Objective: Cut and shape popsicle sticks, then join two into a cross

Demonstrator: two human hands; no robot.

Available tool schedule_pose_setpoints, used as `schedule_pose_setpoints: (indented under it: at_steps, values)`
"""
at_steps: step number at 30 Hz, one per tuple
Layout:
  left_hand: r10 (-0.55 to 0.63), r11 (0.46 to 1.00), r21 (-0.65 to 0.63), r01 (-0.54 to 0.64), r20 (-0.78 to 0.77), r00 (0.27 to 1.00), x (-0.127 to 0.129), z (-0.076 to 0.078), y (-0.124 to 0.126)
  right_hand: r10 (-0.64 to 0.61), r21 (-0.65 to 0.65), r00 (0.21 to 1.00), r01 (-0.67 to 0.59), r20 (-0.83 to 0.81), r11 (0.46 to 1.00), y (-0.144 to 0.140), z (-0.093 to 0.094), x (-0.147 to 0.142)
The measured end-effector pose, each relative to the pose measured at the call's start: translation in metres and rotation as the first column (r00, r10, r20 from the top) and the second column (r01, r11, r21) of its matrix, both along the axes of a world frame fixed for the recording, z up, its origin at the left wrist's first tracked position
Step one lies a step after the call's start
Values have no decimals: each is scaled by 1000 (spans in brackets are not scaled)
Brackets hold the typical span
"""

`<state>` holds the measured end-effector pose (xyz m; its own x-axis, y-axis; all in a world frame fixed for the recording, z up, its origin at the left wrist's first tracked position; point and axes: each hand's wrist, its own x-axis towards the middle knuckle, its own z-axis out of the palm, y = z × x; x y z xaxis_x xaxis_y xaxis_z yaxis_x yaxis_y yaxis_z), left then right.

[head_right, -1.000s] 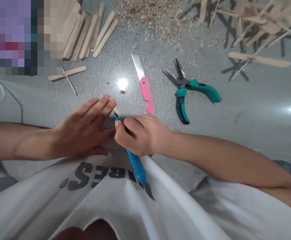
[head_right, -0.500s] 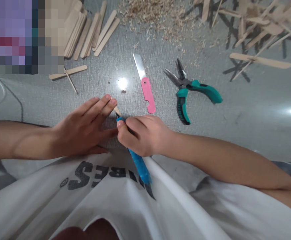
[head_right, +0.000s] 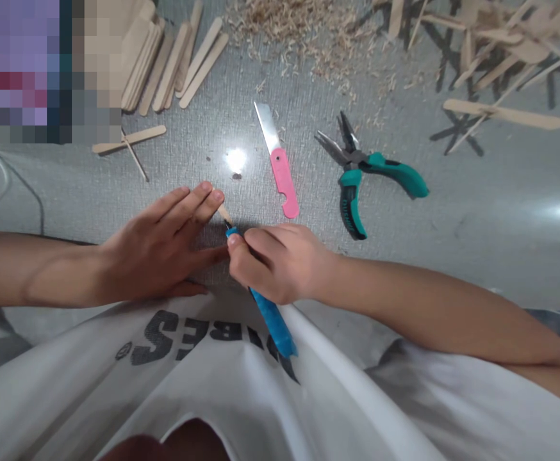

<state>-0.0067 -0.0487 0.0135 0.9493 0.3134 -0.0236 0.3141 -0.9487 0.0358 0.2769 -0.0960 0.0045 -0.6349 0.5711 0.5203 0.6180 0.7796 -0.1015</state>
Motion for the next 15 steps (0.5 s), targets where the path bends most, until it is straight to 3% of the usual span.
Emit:
schedule_pose_setpoints:
  at_steps: [15]
  values:
    - [-21,1000,-5,21,-19,1000,0,3,3,5,-16,999,-6,-47,1000,-6,-1,1]
